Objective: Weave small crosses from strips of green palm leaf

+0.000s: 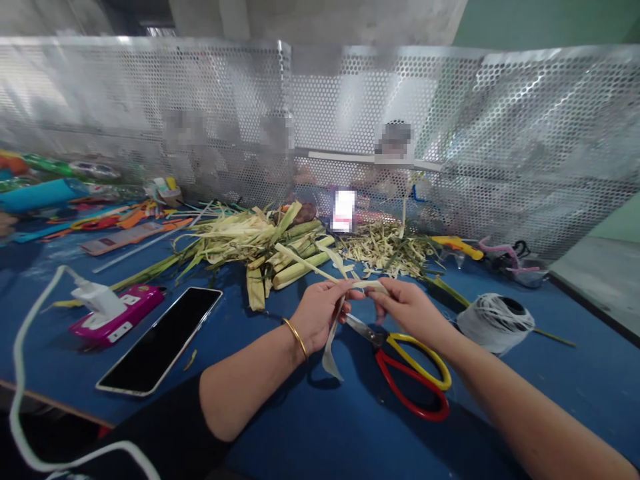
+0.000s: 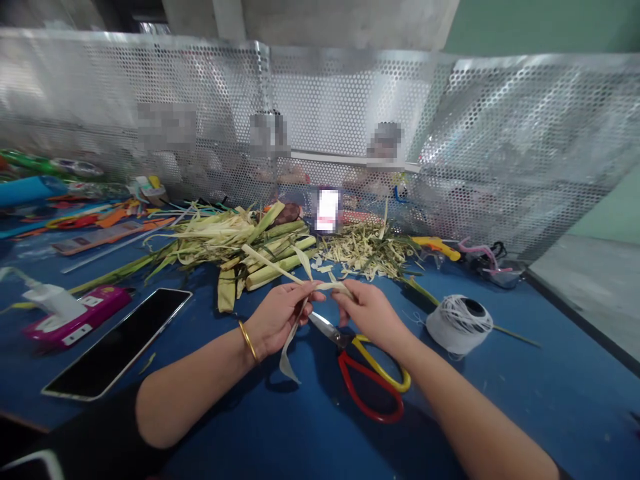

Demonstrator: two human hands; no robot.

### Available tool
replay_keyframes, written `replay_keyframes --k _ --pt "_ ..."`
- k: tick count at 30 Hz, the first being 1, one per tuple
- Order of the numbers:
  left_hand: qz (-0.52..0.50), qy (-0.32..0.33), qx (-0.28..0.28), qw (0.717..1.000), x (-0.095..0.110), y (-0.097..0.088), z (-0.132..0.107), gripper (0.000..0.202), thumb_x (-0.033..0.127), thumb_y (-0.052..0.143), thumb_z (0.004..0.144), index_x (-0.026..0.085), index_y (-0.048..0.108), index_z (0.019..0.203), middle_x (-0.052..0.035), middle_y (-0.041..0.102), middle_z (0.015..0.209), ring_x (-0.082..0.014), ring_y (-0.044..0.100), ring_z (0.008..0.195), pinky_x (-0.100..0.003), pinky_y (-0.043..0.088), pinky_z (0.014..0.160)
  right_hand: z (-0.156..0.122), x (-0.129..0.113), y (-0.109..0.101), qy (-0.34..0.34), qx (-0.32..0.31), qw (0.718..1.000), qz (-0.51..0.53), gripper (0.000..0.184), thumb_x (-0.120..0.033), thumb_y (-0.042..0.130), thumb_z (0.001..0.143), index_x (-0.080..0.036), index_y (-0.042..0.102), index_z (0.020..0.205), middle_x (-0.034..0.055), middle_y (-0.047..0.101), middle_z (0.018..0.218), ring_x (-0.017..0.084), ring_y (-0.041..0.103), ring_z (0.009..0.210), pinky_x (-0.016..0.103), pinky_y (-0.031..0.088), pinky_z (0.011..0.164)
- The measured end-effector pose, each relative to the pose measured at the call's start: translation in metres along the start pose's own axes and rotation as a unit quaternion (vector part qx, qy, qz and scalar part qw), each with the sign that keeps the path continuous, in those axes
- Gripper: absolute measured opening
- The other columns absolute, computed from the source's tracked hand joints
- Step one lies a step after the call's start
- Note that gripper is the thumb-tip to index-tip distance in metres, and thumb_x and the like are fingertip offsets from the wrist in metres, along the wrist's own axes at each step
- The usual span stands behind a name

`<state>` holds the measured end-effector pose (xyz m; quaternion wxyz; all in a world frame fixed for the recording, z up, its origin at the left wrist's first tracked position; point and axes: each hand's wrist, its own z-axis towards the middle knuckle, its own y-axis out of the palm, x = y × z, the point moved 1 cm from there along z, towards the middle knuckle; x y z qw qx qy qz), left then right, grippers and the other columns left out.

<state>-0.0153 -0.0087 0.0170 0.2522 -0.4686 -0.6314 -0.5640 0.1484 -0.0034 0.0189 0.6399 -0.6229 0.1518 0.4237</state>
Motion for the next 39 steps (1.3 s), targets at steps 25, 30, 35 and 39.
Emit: replay_keyframes --k 25,30,35,39 --pt "0.040 -0.138 -0.051 0.988 -0.007 -0.001 0.001 0.019 0.018 0.053 0.083 0.010 0.065 0.069 -0.0054 0.066 0.059 -0.0077 0.059 0.045 -0.013 0.024 0.030 -0.033 -0.051 0.011 -0.241 0.214 0.933 -0.164 0.015 -0.024 0.048 0.089 -0.020 0.057 0.078 0.0020 0.064 0.068 0.013 0.055 0.059 0.027 0.041 0.059" --pt "-0.075 -0.203 -0.033 0.976 0.012 -0.007 0.005 0.032 0.020 0.040 0.093 0.005 0.065 0.081 -0.0078 0.067 0.059 -0.0088 0.061 0.046 -0.011 0.029 0.028 -0.028 -0.034 0.026 -0.437 0.071 0.809 -0.386 0.024 -0.012 0.038 0.092 -0.017 0.058 0.079 0.0032 0.061 0.067 0.016 0.054 0.063 0.031 0.040 0.066" --pt "-0.125 -0.182 -0.012 0.975 0.014 -0.011 0.006 0.031 0.017 0.040 0.094 0.000 0.065 0.090 -0.0085 0.070 0.065 -0.0116 0.067 0.057 -0.015 0.050 0.045 -0.020 -0.016 0.036 -0.426 0.018 0.783 -0.452 0.027 -0.012 0.034 0.094 -0.016 0.057 0.079 0.0032 0.057 0.069 0.017 0.050 0.062 0.032 0.039 0.065" --pt "-0.118 -0.154 -0.010 0.981 0.006 -0.011 0.010 0.030 0.017 0.042 0.093 0.001 0.066 0.085 -0.0094 0.070 0.069 -0.0123 0.068 0.062 -0.017 0.054 0.055 -0.022 -0.021 0.035 -0.424 0.079 0.782 -0.450 0.024 -0.010 0.037 0.093 -0.014 0.058 0.083 0.0027 0.057 0.067 0.017 0.050 0.062 0.033 0.039 0.065"
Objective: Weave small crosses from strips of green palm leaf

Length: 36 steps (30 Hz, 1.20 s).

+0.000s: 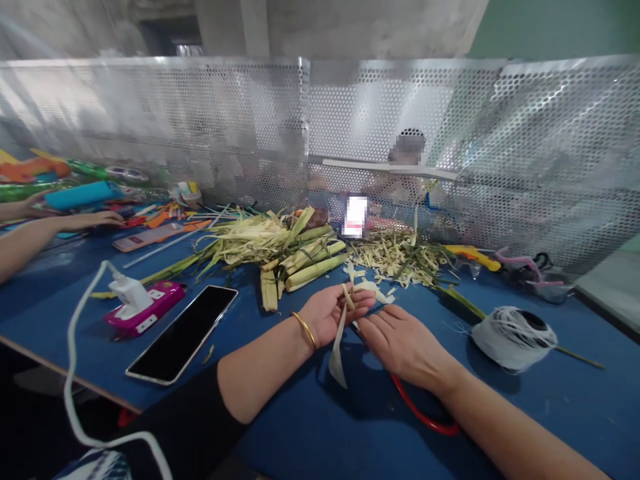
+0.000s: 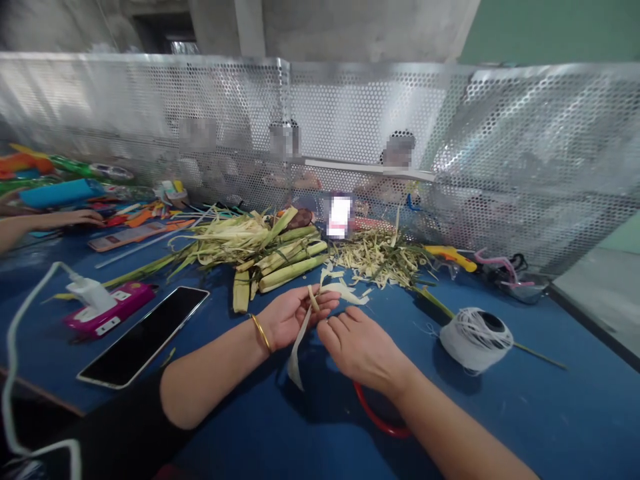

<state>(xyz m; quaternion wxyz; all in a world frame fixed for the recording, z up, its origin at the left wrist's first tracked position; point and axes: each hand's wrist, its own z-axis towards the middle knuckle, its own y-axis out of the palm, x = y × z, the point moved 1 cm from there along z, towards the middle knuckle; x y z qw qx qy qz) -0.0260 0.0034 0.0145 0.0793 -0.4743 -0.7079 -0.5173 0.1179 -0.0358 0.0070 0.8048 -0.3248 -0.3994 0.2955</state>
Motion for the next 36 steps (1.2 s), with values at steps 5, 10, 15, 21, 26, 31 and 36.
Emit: replay_keyframes --k 5,10,15,21,26,31,36 --pt "0.033 -0.020 -0.017 0.999 -0.011 0.004 -0.001 0.034 0.024 0.042 0.093 0.005 0.067 0.079 -0.0078 0.068 0.067 -0.0117 0.064 0.058 -0.020 0.052 0.058 0.007 -0.011 -0.006 -0.038 0.005 0.999 -0.008 0.022 -0.011 0.043 0.091 -0.014 0.061 0.102 0.0065 0.062 0.083 0.020 0.055 0.075 0.037 0.043 0.077" --pt "0.074 0.026 -0.047 0.996 -0.017 0.009 -0.006 0.029 0.023 0.049 0.088 0.010 0.065 0.068 -0.0049 0.064 0.062 -0.0096 0.057 0.051 -0.019 0.045 0.050 0.009 -0.014 -0.007 -0.018 0.037 0.998 0.044 0.022 -0.010 0.043 0.090 -0.017 0.063 0.092 0.0046 0.062 0.078 0.019 0.056 0.072 0.037 0.043 0.079" --pt "0.139 0.113 -0.068 0.982 -0.017 0.010 -0.009 0.020 0.022 0.057 0.083 0.012 0.064 0.067 -0.0005 0.060 0.057 -0.0077 0.054 0.049 -0.017 0.045 0.052 0.006 0.004 -0.017 0.288 0.170 0.917 0.218 0.010 -0.021 0.048 0.089 -0.021 0.056 0.082 0.0073 0.065 0.092 0.020 0.059 0.088 0.034 0.043 0.077" --pt "0.230 0.153 -0.066 0.959 -0.017 0.013 -0.014 0.018 0.026 0.055 0.081 0.013 0.067 0.078 -0.0053 0.068 0.066 -0.0131 0.065 0.058 -0.021 0.050 0.057 -0.002 0.023 -0.004 0.527 0.093 0.774 0.339 0.024 -0.036 0.047 0.085 -0.022 0.045 0.066 -0.0014 0.054 0.060 0.015 0.050 0.058 0.027 0.039 0.056" --pt "0.238 0.186 -0.034 0.953 -0.017 0.010 -0.012 0.016 0.027 0.060 0.078 0.014 0.068 0.080 -0.0033 0.066 0.063 -0.0141 0.066 0.058 -0.021 0.050 0.054 -0.003 0.021 0.006 0.561 0.068 0.717 0.409 0.022 -0.038 0.049 0.081 -0.022 0.045 0.065 -0.0060 0.044 0.050 0.012 0.040 0.047 0.024 0.031 0.046" --pt "0.193 0.191 0.010 0.962 -0.019 0.006 -0.007 0.016 0.029 0.066 0.075 0.013 0.069 0.081 0.0013 0.055 0.053 -0.0138 0.065 0.056 -0.018 0.046 0.047 0.001 0.017 0.006 0.578 0.082 0.699 0.413 0.026 -0.041 0.052 0.077 -0.021 0.046 0.061 -0.0041 0.048 0.052 0.012 0.043 0.050 0.024 0.034 0.047" --pt "0.183 0.156 -0.007 0.971 -0.019 0.009 -0.010 0.018 0.023 0.057 0.079 0.012 0.071 0.083 -0.0031 0.062 0.062 -0.0112 0.063 0.057 -0.017 0.046 0.047 0.002 0.016 0.003 0.590 0.075 0.714 0.369 0.026 -0.041 0.050 0.078 -0.021 0.047 0.060 -0.0044 0.047 0.049 0.012 0.041 0.046 0.023 0.030 0.044"
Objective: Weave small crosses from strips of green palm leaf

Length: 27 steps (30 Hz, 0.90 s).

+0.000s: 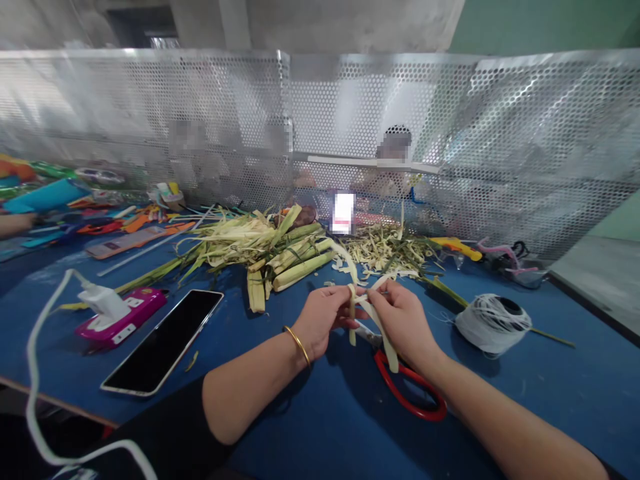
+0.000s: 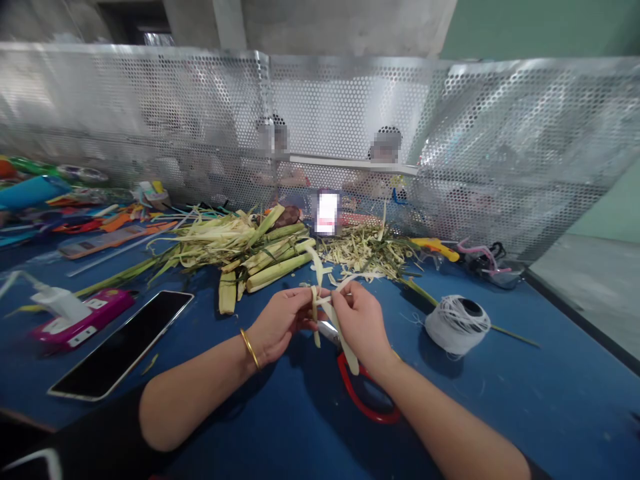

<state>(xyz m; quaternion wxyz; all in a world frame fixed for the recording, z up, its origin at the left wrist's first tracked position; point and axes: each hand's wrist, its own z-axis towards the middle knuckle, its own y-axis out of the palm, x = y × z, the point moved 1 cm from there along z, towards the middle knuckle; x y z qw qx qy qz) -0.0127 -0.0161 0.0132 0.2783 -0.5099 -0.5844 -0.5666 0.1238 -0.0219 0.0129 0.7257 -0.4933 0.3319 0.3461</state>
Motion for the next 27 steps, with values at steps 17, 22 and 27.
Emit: replay_keyframes --k 17,22,27 --pt "0.051 0.064 0.023 0.996 0.001 -0.001 0.001 0.025 0.025 0.071 0.067 0.013 0.073 0.089 -0.0043 0.065 0.067 -0.0107 0.058 0.059 -0.015 0.037 0.044 -0.004 0.001 0.005 0.098 -0.023 0.985 0.137 0.025 -0.045 0.058 0.074 -0.021 0.050 0.074 -0.0050 0.053 0.048 0.014 0.049 0.039 0.023 0.035 0.036" --pt "0.041 0.089 0.083 0.992 0.005 -0.006 0.005 0.023 0.025 0.069 0.065 0.013 0.072 0.085 -0.0041 0.066 0.071 -0.0080 0.055 0.057 -0.014 0.021 0.037 -0.011 -0.006 0.002 -0.033 -0.087 0.990 0.109 0.014 -0.034 0.047 0.085 -0.023 0.053 0.090 -0.0010 0.063 0.066 0.015 0.059 0.052 0.026 0.047 0.049" --pt "0.044 0.082 0.094 0.991 0.006 -0.007 0.005 0.028 0.027 0.069 0.065 0.014 0.073 0.089 -0.0014 0.065 0.069 -0.0035 0.038 0.045 -0.017 0.021 0.039 -0.012 -0.011 -0.008 -0.262 -0.185 0.945 -0.060 0.031 -0.014 0.039 0.087 -0.024 0.060 0.108 0.0033 0.069 0.095 0.014 0.064 0.072 0.026 0.049 0.067"
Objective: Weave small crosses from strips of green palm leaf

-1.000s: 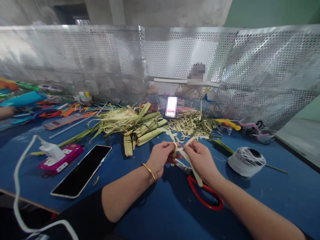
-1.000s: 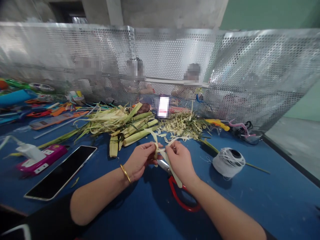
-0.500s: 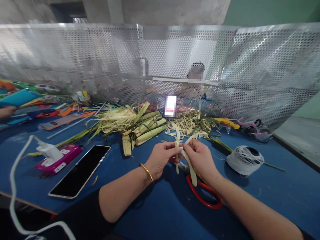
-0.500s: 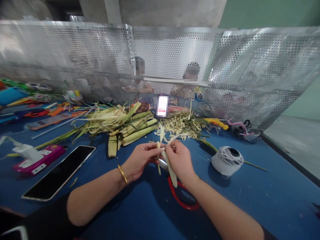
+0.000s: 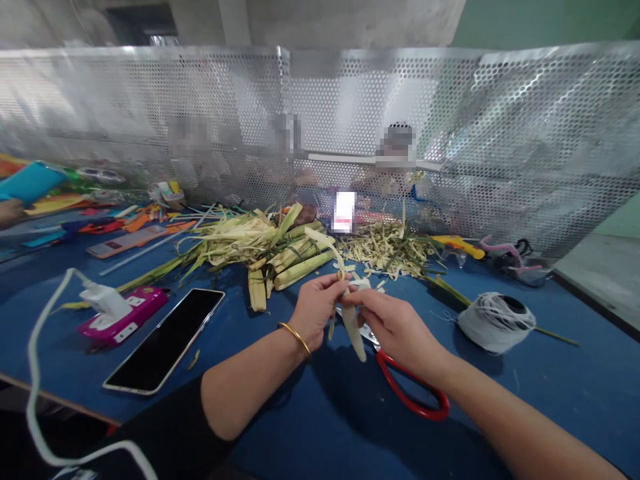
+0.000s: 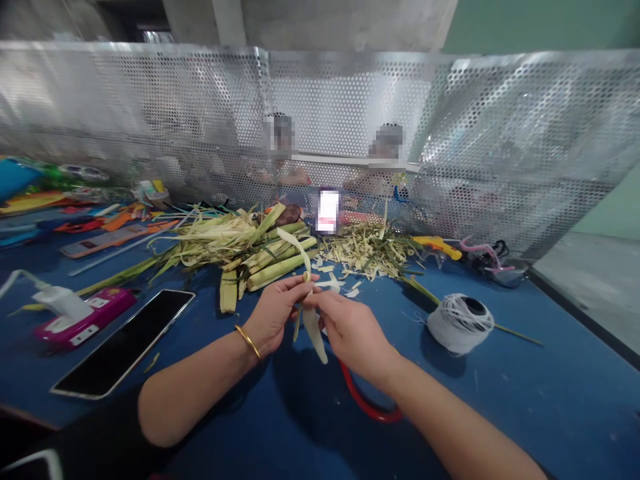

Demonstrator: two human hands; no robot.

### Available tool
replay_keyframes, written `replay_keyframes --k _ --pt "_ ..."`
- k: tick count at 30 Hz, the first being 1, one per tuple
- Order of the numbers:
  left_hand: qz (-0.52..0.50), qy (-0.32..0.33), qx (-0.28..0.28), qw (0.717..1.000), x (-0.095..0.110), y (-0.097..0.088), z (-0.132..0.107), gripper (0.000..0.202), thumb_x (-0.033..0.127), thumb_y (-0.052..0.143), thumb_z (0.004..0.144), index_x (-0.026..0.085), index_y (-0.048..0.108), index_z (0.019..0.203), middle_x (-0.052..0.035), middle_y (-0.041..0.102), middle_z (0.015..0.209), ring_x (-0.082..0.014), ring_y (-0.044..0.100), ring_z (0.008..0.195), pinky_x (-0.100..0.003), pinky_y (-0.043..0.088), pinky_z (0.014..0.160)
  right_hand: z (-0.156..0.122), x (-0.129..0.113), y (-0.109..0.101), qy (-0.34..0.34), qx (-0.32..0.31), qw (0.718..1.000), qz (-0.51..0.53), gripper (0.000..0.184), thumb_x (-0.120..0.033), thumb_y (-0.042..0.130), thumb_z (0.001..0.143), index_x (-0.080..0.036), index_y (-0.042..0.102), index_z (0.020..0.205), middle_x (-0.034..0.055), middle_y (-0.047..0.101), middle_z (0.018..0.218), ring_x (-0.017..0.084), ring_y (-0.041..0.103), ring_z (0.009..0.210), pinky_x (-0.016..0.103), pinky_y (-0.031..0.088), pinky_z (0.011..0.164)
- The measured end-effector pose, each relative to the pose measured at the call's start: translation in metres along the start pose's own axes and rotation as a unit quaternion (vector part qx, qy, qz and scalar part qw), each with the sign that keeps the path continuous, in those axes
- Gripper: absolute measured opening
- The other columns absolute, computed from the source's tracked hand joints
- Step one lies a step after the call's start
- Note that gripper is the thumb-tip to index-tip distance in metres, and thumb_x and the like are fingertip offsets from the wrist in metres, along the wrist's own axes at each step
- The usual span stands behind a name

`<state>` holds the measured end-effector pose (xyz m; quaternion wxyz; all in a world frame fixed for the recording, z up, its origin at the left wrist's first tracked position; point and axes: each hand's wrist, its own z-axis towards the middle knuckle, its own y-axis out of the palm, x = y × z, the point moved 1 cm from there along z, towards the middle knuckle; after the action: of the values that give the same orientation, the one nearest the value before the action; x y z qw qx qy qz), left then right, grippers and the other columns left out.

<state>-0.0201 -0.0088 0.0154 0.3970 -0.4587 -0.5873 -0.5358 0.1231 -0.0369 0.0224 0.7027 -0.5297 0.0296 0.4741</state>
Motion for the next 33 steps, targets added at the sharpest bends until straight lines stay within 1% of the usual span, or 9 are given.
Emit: replay_keyframes --k 3,6,9,12,15,20,23,29,33 --pt "0.018 0.017 -0.017 1.000 -0.001 0.002 -0.002 0.027 0.029 0.071 0.064 0.013 0.075 0.085 -0.0011 0.065 0.069 -0.0044 0.038 0.048 -0.018 0.026 0.043 0.000 -0.001 -0.008 -0.026 0.008 0.999 -0.045 0.027 -0.013 0.044 0.085 -0.024 0.065 0.099 0.0026 0.069 0.094 0.016 0.065 0.081 0.027 0.049 0.071" --pt "0.033 0.043 -0.071 0.996 -0.001 0.006 -0.005 0.021 0.026 0.069 0.065 0.013 0.075 0.080 -0.0020 0.066 0.070 -0.0070 0.045 0.055 -0.020 0.035 0.051 0.002 -0.003 -0.016 -0.053 0.087 0.992 -0.079 0.022 -0.016 0.047 0.086 -0.023 0.067 0.090 0.0038 0.066 0.083 0.016 0.063 0.076 0.027 0.048 0.068" --pt "0.081 0.038 -0.133 0.987 0.003 0.009 -0.010 0.014 0.019 0.061 0.068 0.013 0.074 0.071 0.0001 0.059 0.056 -0.0070 0.044 0.052 -0.019 0.034 0.050 0.004 -0.002 -0.023 -0.098 0.150 0.977 -0.117 0.017 -0.018 0.047 0.087 -0.020 0.064 0.085 0.0091 0.064 0.095 0.020 0.061 0.088 0.033 0.048 0.075" --pt "0.122 0.012 -0.174 0.977 0.008 0.011 -0.015 0.016 0.019 0.058 0.069 0.014 0.072 0.064 0.0011 0.055 0.048 -0.0065 0.040 0.047 -0.019 0.028 0.045 0.007 0.004 -0.027 -0.129 0.144 0.967 -0.163 0.017 -0.018 0.042 0.091 -0.019 0.059 0.090 0.0115 0.064 0.107 0.024 0.057 0.105 0.041 0.044 0.091" --pt "0.130 0.004 -0.179 0.975 0.011 0.010 -0.017 0.019 0.028 0.060 0.069 0.014 0.071 0.065 -0.0016 0.061 0.055 -0.0068 0.040 0.047 -0.019 0.023 0.042 0.008 0.010 -0.027 -0.125 0.123 0.956 -0.234 0.020 -0.016 0.036 0.091 -0.019 0.055 0.087 0.0068 0.066 0.083 0.021 0.061 0.086 0.045 0.037 0.098" --pt "0.131 0.013 -0.188 0.973 0.010 0.009 -0.017 0.029 0.040 0.061 0.070 0.013 0.071 0.070 -0.0019 0.060 0.055 -0.0082 0.042 0.048 -0.020 0.025 0.043 0.006 0.013 -0.022 -0.019 0.116 0.967 -0.225 0.019 -0.022 0.032 0.090 -0.022 0.048 0.080 0.0035 0.059 0.070 0.019 0.056 0.066 0.033 0.043 0.072" --pt "0.120 0.002 -0.204 0.972 0.009 0.009 -0.016 0.029 0.042 0.065 0.067 0.013 0.069 0.068 -0.0029 0.062 0.059 -0.0088 0.044 0.051 -0.020 0.026 0.043 0.005 0.013 -0.018 0.083 0.112 0.974 -0.180 0.025 -0.033 0.032 0.092 -0.023 0.043 0.072 0.0019 0.056 0.063 0.017 0.051 0.056 0.027 0.034 0.054" --pt "0.097 -0.031 -0.226 0.969 0.005 0.008 -0.014 0.032 0.045 0.066 0.067 0.014 0.065 0.068 -0.0052 0.067 0.068 -0.0085 0.045 0.052 -0.020 0.026 0.044 0.005 0.015 -0.014 0.143 0.094 0.976 -0.132 0.030 -0.038 0.039 0.087 -0.023 0.034 0.062 -0.0036 0.042 0.050 0.013 0.037 0.048 0.024 0.024 0.049" --pt "0.146 0.010 -0.210 0.967 0.002 0.009 -0.015 0.031 0.043 0.072 0.063 0.013 0.067 0.069 -0.0020 0.066 0.066 -0.0066 0.041 0.051 -0.020 0.027 0.047 0.008 0.019 -0.011 0.178 0.077 0.977 -0.094 0.033 -0.037 0.042 0.085 -0.022 0.034 0.056 -0.0042 0.040 0.050 0.012 0.036 0.051 0.024 0.024 0.050"
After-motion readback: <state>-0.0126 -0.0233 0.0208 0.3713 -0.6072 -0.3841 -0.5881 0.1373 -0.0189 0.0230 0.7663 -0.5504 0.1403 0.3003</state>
